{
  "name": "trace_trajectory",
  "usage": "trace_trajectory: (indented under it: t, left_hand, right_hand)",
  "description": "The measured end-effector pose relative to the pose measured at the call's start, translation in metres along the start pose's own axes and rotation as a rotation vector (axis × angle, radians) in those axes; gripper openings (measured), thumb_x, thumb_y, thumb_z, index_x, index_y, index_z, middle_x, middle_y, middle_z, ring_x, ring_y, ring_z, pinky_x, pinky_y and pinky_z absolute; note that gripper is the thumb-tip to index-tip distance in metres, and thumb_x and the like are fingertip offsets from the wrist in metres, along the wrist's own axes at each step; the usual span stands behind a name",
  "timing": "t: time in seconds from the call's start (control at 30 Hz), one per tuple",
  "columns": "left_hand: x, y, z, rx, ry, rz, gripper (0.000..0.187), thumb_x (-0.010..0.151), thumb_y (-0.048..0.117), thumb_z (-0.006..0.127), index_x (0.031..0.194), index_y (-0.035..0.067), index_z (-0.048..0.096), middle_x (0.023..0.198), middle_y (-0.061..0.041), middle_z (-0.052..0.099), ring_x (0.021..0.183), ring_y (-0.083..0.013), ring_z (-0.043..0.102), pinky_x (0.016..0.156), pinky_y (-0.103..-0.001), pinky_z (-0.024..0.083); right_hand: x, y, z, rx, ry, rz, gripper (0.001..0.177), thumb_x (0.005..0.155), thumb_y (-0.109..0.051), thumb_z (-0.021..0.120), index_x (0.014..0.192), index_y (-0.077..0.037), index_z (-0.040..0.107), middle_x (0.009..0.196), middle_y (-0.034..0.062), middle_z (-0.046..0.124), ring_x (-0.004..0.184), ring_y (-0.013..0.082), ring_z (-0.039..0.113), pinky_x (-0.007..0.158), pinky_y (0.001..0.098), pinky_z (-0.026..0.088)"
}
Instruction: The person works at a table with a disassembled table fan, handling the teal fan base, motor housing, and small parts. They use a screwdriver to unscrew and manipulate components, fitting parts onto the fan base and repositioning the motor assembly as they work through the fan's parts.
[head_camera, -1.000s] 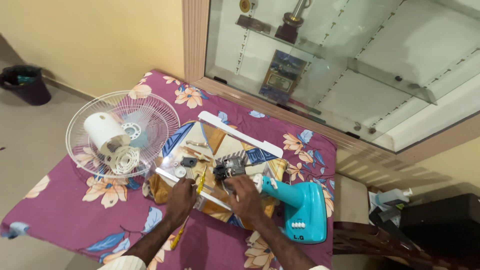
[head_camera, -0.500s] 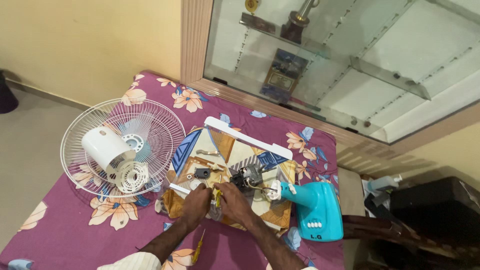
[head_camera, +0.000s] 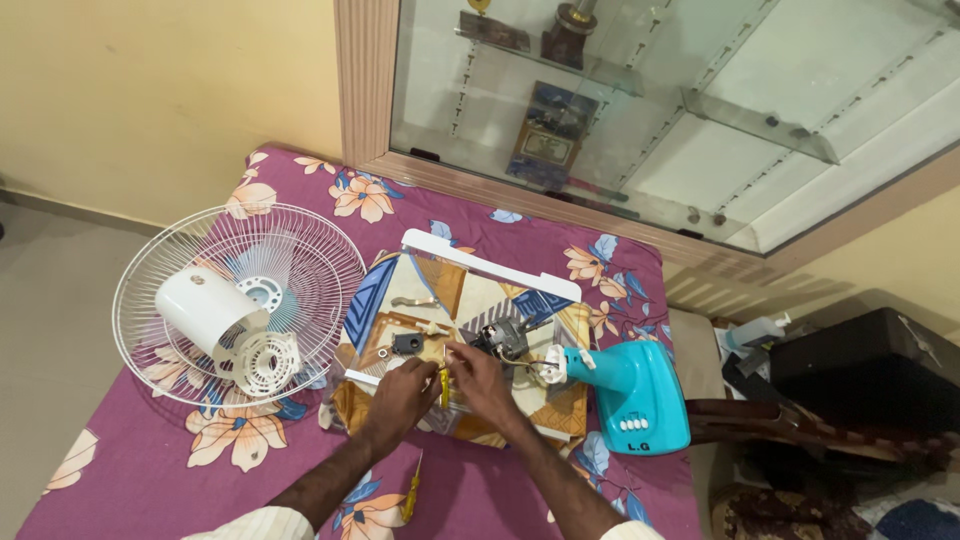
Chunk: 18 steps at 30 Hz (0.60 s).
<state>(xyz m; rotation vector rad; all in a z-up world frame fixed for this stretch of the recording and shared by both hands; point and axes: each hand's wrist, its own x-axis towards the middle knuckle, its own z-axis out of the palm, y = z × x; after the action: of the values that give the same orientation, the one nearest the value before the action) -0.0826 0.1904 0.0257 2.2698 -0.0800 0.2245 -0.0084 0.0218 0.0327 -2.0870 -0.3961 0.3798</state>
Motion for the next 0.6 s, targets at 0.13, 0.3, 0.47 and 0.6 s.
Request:
trace_trajectory:
  t: [0.13,0.3,0.47,0.6]
  left_hand:
    - [0.005,0.024,-0.017,-0.057,0.111,0.174,0.025,0.087,0.014,0.071,0.11,0.002,0.071,0.097,-0.017,0.071,0.082,-0.0364,0.071,0.071,-0.047,0.058]
    - [0.013,0.054,-0.021,-0.304,0.155,0.162,0.021,0.094,0.016,0.066,0.109,0.0,0.068,0.097,-0.014,0.069,0.083,-0.0268,0.075,0.07,-0.037,0.064]
    - [0.022,0.086,-0.008,-0.419,0.041,-0.064,0.028,0.102,0.024,0.055,0.102,-0.003,0.062,0.088,-0.015,0.066,0.067,-0.0243,0.069,0.058,-0.034,0.057]
    - [0.03,0.111,0.01,-0.501,-0.061,-0.262,0.046,0.106,0.035,0.043,0.09,-0.002,0.065,0.055,-0.012,0.062,0.047,-0.0195,0.066,0.048,-0.035,0.054]
  right_hand:
    - [0.002,-0.005,-0.01,0.37,0.038,0.076,0.028,0.097,-0.013,0.071,0.118,0.004,0.074,0.091,0.0073,0.076,0.077,0.0131,0.072,0.071,0.0277,0.063]
    - [-0.011,-0.012,-0.042,0.606,0.025,0.105,0.026,0.094,0.0,0.069,0.119,-0.001,0.071,0.098,0.0076,0.074,0.081,0.0121,0.071,0.071,0.0283,0.06]
    - [-0.024,-0.015,-0.068,0.693,0.024,-0.03,0.031,0.088,0.007,0.072,0.118,0.002,0.07,0.103,0.0083,0.074,0.095,0.0139,0.073,0.09,0.0296,0.063]
    - [-0.042,-0.012,-0.09,0.631,0.041,-0.099,0.034,0.087,0.008,0.073,0.12,0.002,0.07,0.105,0.0092,0.075,0.098,0.0142,0.072,0.092,0.0293,0.062]
